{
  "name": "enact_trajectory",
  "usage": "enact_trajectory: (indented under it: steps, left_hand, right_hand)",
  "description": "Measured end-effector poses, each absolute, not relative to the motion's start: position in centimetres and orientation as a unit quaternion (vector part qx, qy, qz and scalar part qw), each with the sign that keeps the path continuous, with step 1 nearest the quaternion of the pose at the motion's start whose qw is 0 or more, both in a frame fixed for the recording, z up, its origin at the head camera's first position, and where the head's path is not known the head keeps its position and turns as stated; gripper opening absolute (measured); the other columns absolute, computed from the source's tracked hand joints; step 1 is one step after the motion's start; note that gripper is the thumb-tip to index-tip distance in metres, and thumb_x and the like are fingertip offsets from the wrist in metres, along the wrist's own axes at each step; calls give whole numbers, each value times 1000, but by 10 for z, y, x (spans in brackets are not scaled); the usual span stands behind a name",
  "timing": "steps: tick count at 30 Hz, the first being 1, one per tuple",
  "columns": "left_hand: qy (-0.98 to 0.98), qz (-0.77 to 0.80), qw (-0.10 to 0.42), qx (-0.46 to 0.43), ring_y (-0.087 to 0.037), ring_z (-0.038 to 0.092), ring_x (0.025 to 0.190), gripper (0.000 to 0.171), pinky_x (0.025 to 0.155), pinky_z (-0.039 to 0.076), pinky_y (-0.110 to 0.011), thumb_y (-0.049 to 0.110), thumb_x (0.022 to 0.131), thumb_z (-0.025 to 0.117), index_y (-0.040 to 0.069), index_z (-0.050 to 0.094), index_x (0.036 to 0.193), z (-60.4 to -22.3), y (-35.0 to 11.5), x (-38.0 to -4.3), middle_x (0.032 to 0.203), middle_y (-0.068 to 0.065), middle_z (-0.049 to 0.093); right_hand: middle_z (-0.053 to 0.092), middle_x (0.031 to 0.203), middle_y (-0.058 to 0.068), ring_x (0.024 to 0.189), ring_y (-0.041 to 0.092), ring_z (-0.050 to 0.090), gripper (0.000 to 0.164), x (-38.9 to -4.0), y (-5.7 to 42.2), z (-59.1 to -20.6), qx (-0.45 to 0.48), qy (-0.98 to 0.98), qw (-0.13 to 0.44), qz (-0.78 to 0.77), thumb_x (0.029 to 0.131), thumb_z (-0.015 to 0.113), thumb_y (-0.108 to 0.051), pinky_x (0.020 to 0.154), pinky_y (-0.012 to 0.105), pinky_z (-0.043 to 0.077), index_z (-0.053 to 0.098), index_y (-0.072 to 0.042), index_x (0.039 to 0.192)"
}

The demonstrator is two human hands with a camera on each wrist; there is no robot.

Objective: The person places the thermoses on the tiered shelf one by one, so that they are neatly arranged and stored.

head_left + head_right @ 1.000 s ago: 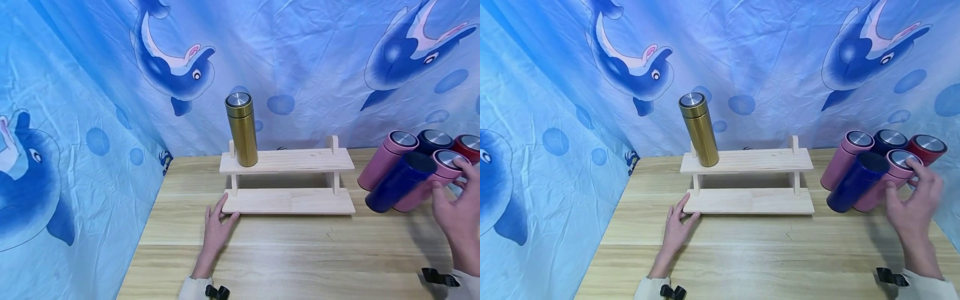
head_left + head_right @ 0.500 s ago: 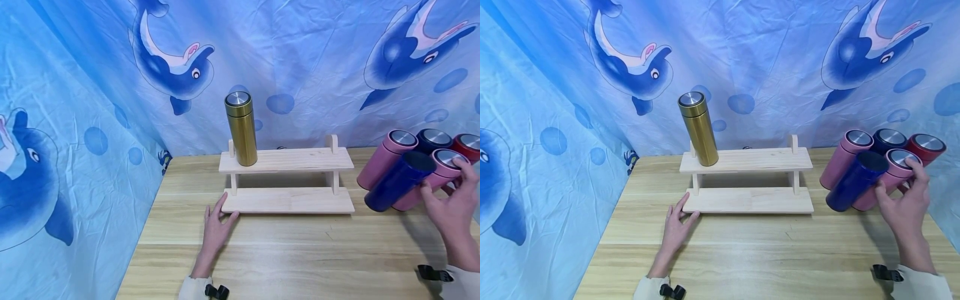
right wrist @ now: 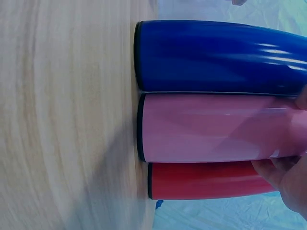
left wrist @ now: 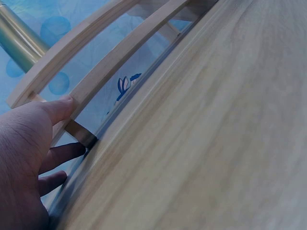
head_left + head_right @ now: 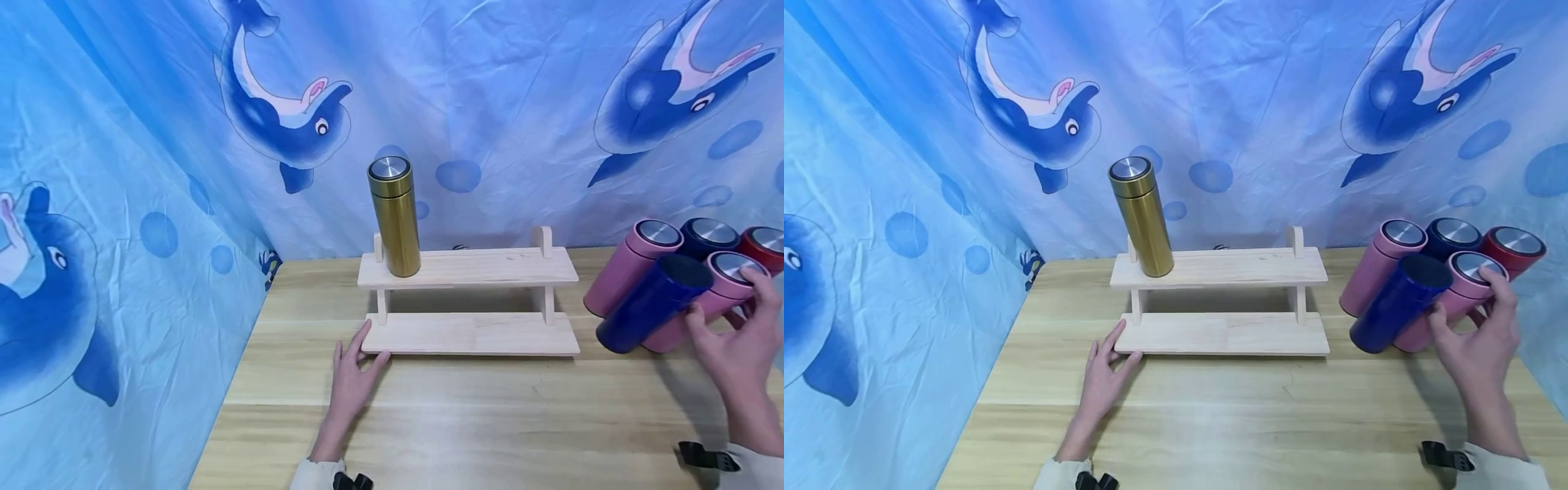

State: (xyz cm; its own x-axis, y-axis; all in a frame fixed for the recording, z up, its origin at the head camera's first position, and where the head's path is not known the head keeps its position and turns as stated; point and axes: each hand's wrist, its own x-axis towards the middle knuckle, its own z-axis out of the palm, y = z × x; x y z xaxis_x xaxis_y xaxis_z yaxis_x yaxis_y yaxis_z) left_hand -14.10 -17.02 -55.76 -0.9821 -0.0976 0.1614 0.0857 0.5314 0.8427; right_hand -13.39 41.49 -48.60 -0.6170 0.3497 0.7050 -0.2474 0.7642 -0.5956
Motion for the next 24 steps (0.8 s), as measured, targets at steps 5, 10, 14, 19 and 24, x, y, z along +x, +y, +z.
enact_trajectory:
  steps: [5, 10, 14, 19, 24]
  left_hand:
    - [-869, -483, 103, 1, -42, 76, 121, 76, 139, 5, -63, 37, 99, 86, 26, 54, 166, -560, -170, -142, 122, -22, 81]
    - [-864, -488, 124, -4, -46, 76, 119, 76, 138, 8, -65, 46, 98, 85, 32, 54, 166, -562, -168, -143, 127, -24, 79]
    - [-863, -487, 130, -8, -47, 76, 117, 77, 136, 10, -68, 52, 97, 84, 34, 54, 166, -563, -168, -144, 126, -25, 79]
    - [-864, -488, 121, -16, -43, 78, 117, 77, 138, 7, -64, 41, 98, 87, 28, 53, 166, -560, -167, -146, 128, -23, 79]
    - [-863, -494, 104, -6, -42, 77, 120, 77, 139, 4, -62, 37, 98, 87, 28, 53, 167, -559, -168, -146, 130, -23, 78]
  right_hand:
    - [41, 165, -22, 135, -11, 45, 64, -137, 416, -487, -28, -833, 439, 337, 99, 68, -19, 119, 12, 35, 42, 3, 153]
    - [40, 167, -20, 136, -5, 47, 64, -137, 413, -485, -42, -832, 437, 339, 97, 67, -11, 119, 12, 36, 45, -4, 157]
    - [38, 164, -24, 131, -8, 46, 68, -134, 410, -482, -53, -831, 434, 344, 95, 66, -7, 116, 10, 36, 43, -2, 159]
    - [40, 160, -23, 131, -6, 49, 70, -131, 406, -482, -84, -818, 433, 368, 94, 67, -8, 114, 9, 39, 48, -14, 161]
    - [42, 153, -23, 129, -3, 52, 74, -130, 404, -483, -97, -806, 436, 388, 92, 67, -7, 112, 8, 43, 48, -19, 163]
